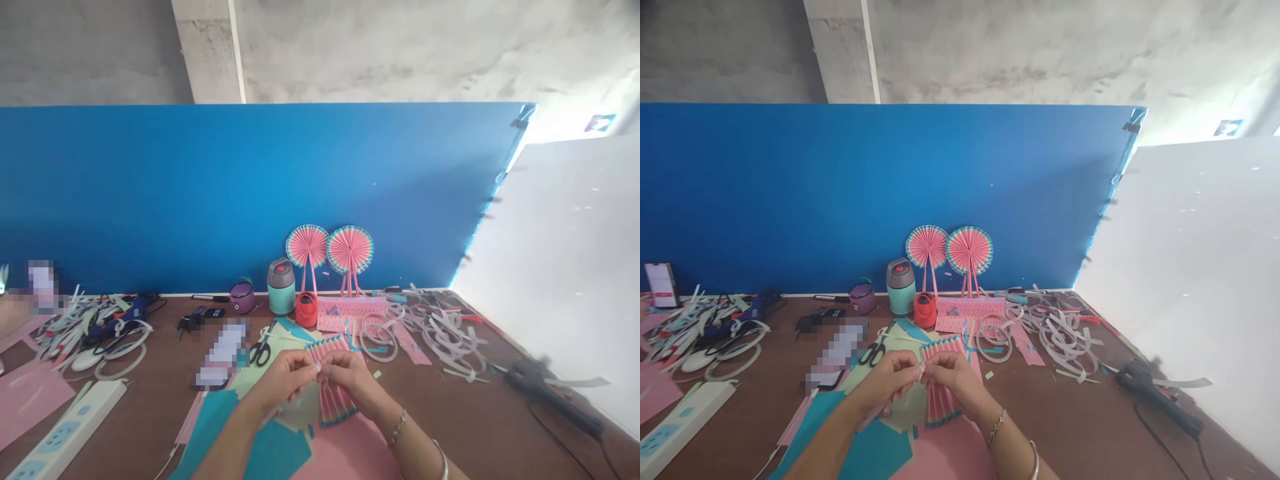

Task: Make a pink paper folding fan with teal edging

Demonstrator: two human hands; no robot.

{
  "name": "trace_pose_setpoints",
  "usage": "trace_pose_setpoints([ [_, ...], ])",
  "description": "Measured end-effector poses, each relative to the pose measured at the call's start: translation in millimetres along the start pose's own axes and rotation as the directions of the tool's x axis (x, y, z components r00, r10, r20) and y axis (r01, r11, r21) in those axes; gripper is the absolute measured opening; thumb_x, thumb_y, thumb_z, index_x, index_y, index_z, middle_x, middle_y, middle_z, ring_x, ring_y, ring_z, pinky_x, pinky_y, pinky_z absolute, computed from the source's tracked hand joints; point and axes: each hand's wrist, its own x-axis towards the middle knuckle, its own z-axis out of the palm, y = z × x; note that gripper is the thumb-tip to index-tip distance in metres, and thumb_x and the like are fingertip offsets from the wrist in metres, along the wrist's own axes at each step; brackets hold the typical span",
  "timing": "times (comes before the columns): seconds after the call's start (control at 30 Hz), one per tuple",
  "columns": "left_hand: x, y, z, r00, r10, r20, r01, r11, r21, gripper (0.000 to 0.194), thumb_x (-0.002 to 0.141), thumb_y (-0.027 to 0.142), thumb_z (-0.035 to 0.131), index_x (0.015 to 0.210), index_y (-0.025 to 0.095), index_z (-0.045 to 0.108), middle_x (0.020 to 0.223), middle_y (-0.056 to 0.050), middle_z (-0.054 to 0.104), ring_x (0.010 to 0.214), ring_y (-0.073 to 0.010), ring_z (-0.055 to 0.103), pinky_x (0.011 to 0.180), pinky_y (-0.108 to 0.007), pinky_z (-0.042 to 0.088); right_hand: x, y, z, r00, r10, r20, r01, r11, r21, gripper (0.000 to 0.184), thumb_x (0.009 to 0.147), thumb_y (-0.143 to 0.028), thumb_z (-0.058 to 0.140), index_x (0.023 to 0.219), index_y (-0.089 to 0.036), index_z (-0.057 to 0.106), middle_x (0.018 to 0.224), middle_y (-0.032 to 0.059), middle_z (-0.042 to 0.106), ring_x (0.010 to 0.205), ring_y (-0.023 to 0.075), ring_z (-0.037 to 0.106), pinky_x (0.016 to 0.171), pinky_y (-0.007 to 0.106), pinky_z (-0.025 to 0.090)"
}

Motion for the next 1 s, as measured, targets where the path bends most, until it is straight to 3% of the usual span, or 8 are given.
trace_pose_setpoints([
  [0.13,2.2,-2.6,-0.3,0.999,0.034,0.013,-0.035,0.997,0.066,0.026,0.078,0.041,0.055,0.065,0.019,0.051,0.048,0.007,0.038,0.042,-0.0082,0.036,0.037,-0.018,0.023,0.1,-1.4,0.0,1.000,0.017,-0.024,-0.017,1.000,0.019,0.024,0.063,-0.035,0.076,0.064,-0.014,0.065,0.056,0.0014,0.062,0.051,0.0098,0.051,0.052,0.022,0.033],
  [0.23,8.4,-5.3,2.0,0.946,0.300,-0.120,-0.268,0.936,0.226,0.018,0.079,0.035,0.057,0.071,0.019,0.057,0.063,0.002,0.054,0.061,-0.0127,0.052,0.055,-0.023,0.041,0.9,-3.1,-0.3,0.994,-0.040,-0.102,0.043,0.999,0.023,0.027,0.062,-0.037,0.076,0.059,-0.015,0.062,0.055,0.0001,0.059,0.050,0.0088,0.046,0.052,0.022,0.032],
  [0.4,12.2,-11.3,7.2,0.477,0.816,-0.325,-0.429,0.540,0.724,0.006,0.082,0.025,0.059,0.078,0.021,0.061,0.080,-0.003,0.063,0.084,-0.0192,0.056,0.080,-0.034,0.040,3.1,-3.2,0.5,0.948,-0.187,-0.257,0.184,0.982,-0.037,0.031,0.066,-0.041,0.073,0.055,-0.016,0.058,0.053,-0.0010,0.054,0.050,0.0090,0.041,0.052,0.024,0.031],
  [0.47,9.1,-13.1,10.6,0.388,0.884,-0.259,-0.392,0.413,0.822,0.010,0.084,0.020,0.055,0.078,0.022,0.063,0.075,-0.002,0.062,0.078,-0.0183,0.056,0.074,-0.033,0.039,3.6,-2.4,1.3,0.923,-0.223,-0.312,0.214,0.975,-0.066,0.033,0.067,-0.044,0.072,0.056,-0.016,0.058,0.053,-0.0006,0.054,0.051,0.0099,0.042,0.053,0.024,0.033],
  [0.57,4.5,-14.9,17.6,0.396,0.902,-0.169,-0.364,0.324,0.873,0.014,0.086,0.016,0.052,0.083,0.023,0.064,0.073,-0.002,0.064,0.074,-0.0176,0.056,0.070,-0.032,0.039,3.4,-1.3,2.9,0.889,-0.264,-0.373,0.249,0.964,-0.090,0.034,0.068,-0.046,0.072,0.057,-0.016,0.058,0.054,-0.0005,0.053,0.053,0.0110,0.043,0.055,0.025,0.035],
  [0.7,6.3,-18.1,24.5,0.420,0.884,-0.204,-0.365,0.370,0.854,0.015,0.087,0.018,0.051,0.095,0.022,0.064,0.090,-0.006,0.067,0.085,-0.0196,0.059,0.078,-0.035,0.044,2.1,0.3,6.0,0.898,-0.281,-0.339,0.260,0.960,-0.107,0.033,0.070,-0.046,0.070,0.059,-0.017,0.059,0.057,-0.0001,0.054,0.055,0.0119,0.044,0.056,0.025,0.037],
  [0.87,14.0,-22.8,23.8,0.582,0.776,-0.244,-0.445,0.555,0.703,0.022,0.091,0.022,0.045,0.099,0.022,0.065,0.089,-0.006,0.069,0.087,-0.0190,0.062,0.079,-0.034,0.049,0.3,0.9,8.4,0.931,-0.253,-0.265,0.235,0.967,-0.096,0.030,0.071,-0.043,0.070,0.061,-0.017,0.060,0.058,-0.0005,0.054,0.056,0.0116,0.045,0.058,0.025,0.036],
  [1.0,15.1,-21.6,20.0,0.637,0.722,-0.269,-0.441,0.628,0.641,0.025,0.092,0.024,0.043,0.096,0.021,0.067,0.088,-0.007,0.069,0.088,-0.0198,0.062,0.080,-0.034,0.049,-0.4,-2.0,8.3,0.956,-0.184,-0.229,0.172,0.982,-0.073,0.025,0.070,-0.041,0.071,0.071,-0.017,0.065,0.061,-0.0003,0.056,0.058,0.0120,0.047,0.058,0.025,0.037],
])
